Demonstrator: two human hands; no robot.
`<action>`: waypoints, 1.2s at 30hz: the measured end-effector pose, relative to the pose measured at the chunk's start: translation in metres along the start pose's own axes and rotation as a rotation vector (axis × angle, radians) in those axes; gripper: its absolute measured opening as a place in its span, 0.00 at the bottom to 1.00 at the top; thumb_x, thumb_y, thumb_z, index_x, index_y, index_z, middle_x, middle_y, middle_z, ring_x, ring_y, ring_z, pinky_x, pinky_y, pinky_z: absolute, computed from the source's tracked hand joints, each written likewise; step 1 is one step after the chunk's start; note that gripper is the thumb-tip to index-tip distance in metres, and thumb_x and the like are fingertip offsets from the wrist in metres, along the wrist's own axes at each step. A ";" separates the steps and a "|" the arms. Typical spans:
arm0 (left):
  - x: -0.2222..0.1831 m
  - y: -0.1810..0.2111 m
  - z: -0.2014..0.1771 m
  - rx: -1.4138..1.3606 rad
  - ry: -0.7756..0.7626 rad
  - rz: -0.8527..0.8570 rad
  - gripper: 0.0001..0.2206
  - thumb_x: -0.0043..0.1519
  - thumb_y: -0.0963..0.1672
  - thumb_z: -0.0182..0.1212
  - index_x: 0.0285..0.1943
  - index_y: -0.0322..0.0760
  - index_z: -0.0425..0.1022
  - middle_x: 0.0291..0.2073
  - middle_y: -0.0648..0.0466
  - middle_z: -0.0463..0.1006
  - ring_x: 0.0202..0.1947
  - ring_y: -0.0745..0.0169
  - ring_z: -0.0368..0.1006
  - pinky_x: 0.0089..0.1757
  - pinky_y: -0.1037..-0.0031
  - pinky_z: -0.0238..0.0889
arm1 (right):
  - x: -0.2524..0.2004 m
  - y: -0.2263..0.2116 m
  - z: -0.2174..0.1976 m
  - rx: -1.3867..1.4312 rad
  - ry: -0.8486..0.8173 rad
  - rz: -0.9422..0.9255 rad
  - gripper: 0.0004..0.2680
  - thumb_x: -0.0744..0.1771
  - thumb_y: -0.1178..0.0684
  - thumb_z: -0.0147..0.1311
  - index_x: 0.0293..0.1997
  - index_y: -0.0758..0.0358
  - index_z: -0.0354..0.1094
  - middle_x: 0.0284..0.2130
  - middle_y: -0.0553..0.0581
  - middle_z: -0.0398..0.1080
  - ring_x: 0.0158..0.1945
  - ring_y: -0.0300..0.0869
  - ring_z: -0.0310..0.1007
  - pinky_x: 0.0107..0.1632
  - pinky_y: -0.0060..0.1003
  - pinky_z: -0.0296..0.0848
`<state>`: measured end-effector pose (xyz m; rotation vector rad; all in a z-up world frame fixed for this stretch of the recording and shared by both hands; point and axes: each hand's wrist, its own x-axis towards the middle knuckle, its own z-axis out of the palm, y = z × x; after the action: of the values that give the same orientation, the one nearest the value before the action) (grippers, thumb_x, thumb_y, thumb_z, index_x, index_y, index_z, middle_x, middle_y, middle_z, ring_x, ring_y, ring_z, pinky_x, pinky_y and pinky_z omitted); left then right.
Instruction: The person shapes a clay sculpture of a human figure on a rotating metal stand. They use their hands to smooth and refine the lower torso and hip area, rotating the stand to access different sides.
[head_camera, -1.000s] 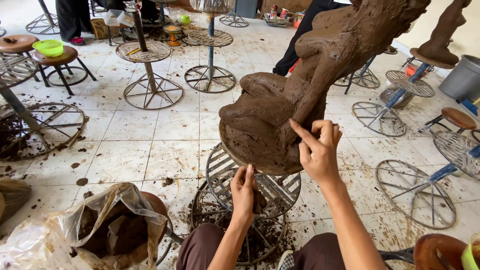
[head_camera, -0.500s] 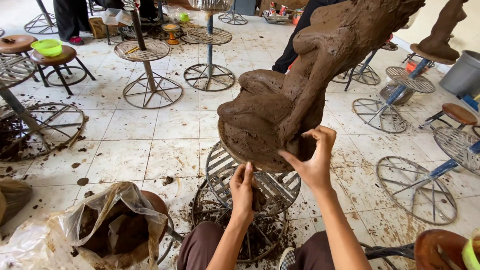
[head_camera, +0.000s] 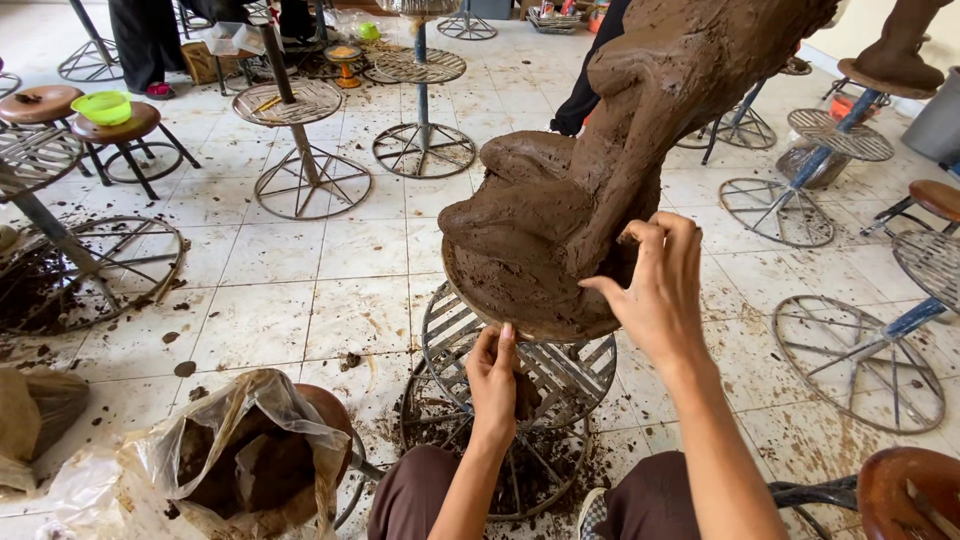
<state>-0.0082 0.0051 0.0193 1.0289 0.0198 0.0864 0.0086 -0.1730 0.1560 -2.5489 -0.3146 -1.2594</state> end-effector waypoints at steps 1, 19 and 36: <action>0.000 0.000 0.000 0.000 -0.002 0.000 0.12 0.69 0.48 0.56 0.37 0.37 0.72 0.20 0.62 0.58 0.19 0.74 0.47 0.21 0.78 0.41 | 0.003 0.005 -0.003 -0.097 -0.045 -0.032 0.34 0.54 0.45 0.78 0.56 0.67 0.55 0.51 0.66 0.56 0.54 0.54 0.60 0.59 0.48 0.68; -0.012 -0.007 0.012 0.104 -0.080 -0.022 0.11 0.66 0.49 0.62 0.36 0.40 0.74 0.20 0.63 0.58 0.21 0.75 0.48 0.24 0.78 0.41 | -0.038 -0.028 0.055 0.420 0.437 0.504 0.13 0.66 0.51 0.64 0.51 0.67 0.72 0.45 0.59 0.62 0.52 0.48 0.70 0.58 0.41 0.73; -0.009 -0.016 0.026 0.016 -0.011 -0.039 0.19 0.65 0.46 0.66 0.25 0.45 0.59 0.19 0.64 0.50 0.21 0.76 0.41 0.24 0.76 0.35 | -0.044 -0.016 0.098 0.405 0.698 0.786 0.07 0.65 0.54 0.65 0.36 0.67 0.74 0.35 0.59 0.75 0.42 0.48 0.75 0.51 0.42 0.71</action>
<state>-0.0143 -0.0260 0.0188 1.0449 0.0303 0.0453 0.0498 -0.1280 0.0670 -1.4977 0.4853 -1.4286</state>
